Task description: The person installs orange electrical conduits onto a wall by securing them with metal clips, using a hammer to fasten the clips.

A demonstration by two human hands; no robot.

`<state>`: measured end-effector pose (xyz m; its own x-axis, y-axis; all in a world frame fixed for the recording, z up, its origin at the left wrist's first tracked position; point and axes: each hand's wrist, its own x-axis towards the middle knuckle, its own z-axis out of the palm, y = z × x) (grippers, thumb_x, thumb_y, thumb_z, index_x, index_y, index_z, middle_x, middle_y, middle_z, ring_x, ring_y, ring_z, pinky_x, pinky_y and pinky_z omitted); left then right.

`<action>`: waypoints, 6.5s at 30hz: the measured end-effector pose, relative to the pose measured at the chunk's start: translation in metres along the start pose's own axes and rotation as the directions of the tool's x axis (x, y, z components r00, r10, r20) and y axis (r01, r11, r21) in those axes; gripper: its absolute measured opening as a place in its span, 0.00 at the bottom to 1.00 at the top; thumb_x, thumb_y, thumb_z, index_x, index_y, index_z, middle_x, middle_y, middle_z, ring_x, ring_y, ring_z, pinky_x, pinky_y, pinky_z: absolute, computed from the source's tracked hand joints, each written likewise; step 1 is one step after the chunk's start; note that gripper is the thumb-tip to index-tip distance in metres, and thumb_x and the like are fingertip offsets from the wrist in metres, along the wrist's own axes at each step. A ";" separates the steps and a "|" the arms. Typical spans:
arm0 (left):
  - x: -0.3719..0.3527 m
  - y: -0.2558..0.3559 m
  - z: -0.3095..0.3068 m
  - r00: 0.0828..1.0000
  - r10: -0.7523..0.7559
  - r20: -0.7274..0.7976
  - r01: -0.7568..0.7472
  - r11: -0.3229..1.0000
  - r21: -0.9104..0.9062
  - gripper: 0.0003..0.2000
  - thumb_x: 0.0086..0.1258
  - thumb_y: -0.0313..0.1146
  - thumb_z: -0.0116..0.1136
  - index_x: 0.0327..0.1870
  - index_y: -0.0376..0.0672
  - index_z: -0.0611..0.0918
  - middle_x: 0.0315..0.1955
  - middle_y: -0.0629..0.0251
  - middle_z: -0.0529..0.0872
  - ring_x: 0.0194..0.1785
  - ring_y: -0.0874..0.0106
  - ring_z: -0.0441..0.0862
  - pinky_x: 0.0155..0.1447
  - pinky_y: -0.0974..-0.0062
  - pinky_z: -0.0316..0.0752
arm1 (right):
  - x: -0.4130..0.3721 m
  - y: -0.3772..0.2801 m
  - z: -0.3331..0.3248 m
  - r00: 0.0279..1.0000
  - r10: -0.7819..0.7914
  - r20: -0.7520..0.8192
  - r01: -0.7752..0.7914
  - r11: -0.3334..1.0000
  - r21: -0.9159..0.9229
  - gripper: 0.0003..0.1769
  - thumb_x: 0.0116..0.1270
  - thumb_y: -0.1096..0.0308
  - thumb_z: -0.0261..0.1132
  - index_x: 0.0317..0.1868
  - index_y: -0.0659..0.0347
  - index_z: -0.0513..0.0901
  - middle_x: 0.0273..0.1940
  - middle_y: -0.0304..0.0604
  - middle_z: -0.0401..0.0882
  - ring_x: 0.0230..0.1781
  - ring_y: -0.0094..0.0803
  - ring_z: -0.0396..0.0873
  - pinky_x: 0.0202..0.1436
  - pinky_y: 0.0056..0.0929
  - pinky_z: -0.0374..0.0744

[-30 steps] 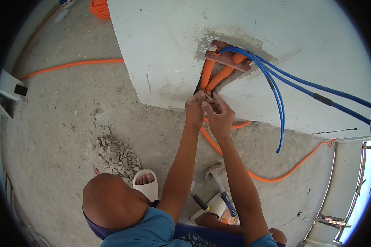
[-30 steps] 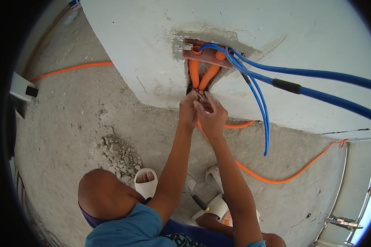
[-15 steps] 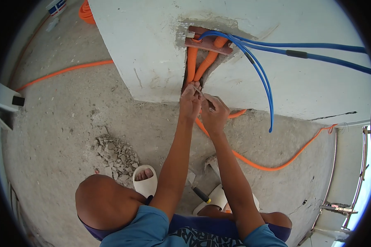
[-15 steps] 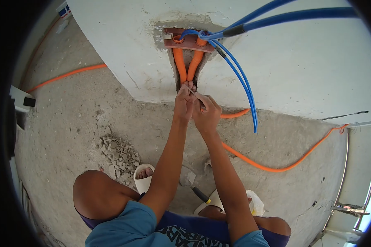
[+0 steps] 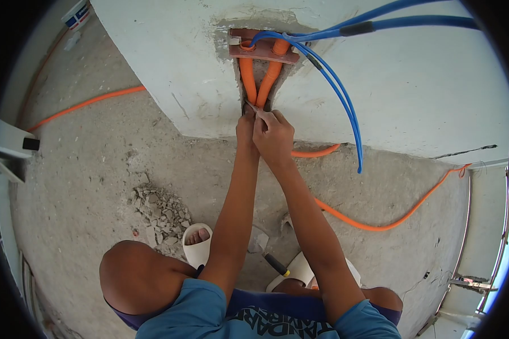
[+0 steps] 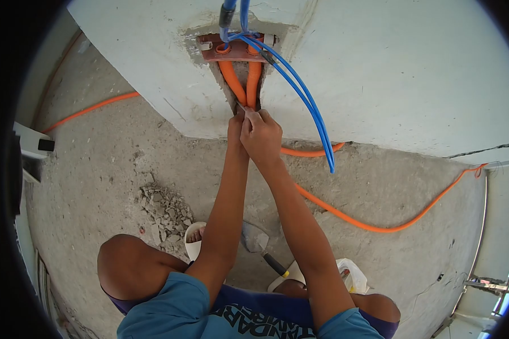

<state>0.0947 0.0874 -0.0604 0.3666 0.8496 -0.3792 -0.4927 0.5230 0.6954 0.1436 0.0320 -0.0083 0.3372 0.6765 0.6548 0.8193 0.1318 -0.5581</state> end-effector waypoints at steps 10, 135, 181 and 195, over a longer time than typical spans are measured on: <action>0.002 -0.019 -0.015 0.914 0.142 0.381 0.077 0.861 -0.504 0.12 0.81 0.37 0.43 0.53 0.41 0.76 0.47 0.65 0.82 0.51 0.74 0.80 0.55 0.73 0.76 | 0.006 0.007 -0.003 0.997 0.060 0.040 -0.063 0.994 0.084 0.06 0.58 0.80 0.63 0.35 0.68 0.84 0.29 0.50 0.82 0.28 0.46 0.82 0.30 0.36 0.79; -0.001 -0.008 -0.010 0.981 0.002 0.194 0.072 0.926 -0.371 0.07 0.72 0.40 0.61 0.42 0.49 0.79 0.40 0.76 0.83 0.37 0.84 0.76 0.44 0.78 0.69 | -0.122 -0.030 0.008 0.785 0.619 0.002 -0.499 0.631 0.594 0.21 0.78 0.52 0.50 0.37 0.64 0.66 0.19 0.34 0.67 0.13 0.20 0.65 0.17 0.20 0.65; -0.073 -0.066 0.047 0.676 -0.405 0.615 -0.358 0.549 0.755 0.10 0.67 0.34 0.64 0.43 0.37 0.85 0.31 0.66 0.88 0.37 0.78 0.84 0.41 0.78 0.77 | -0.273 0.128 -0.302 0.328 0.325 0.887 0.004 0.939 -0.345 0.19 0.54 0.66 0.68 0.47 0.61 0.80 0.43 0.47 0.78 0.48 0.46 0.79 0.48 0.43 0.79; -0.088 -0.100 0.068 0.642 -0.458 0.615 -0.340 0.549 0.764 0.12 0.67 0.33 0.64 0.45 0.35 0.84 0.31 0.64 0.88 0.35 0.78 0.85 0.40 0.80 0.77 | -0.362 0.109 -0.413 -0.567 0.766 0.303 -0.635 -0.172 -0.754 0.05 0.58 0.77 0.62 0.36 0.68 0.80 0.20 0.46 0.79 0.15 0.31 0.78 0.13 0.29 0.74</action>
<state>0.1659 -0.0440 -0.0550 0.9463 0.2642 -0.1866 0.2077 -0.0541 0.9767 0.3029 -0.4977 -0.0955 0.2961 -0.0632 -0.9530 -0.0053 -0.9979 0.0646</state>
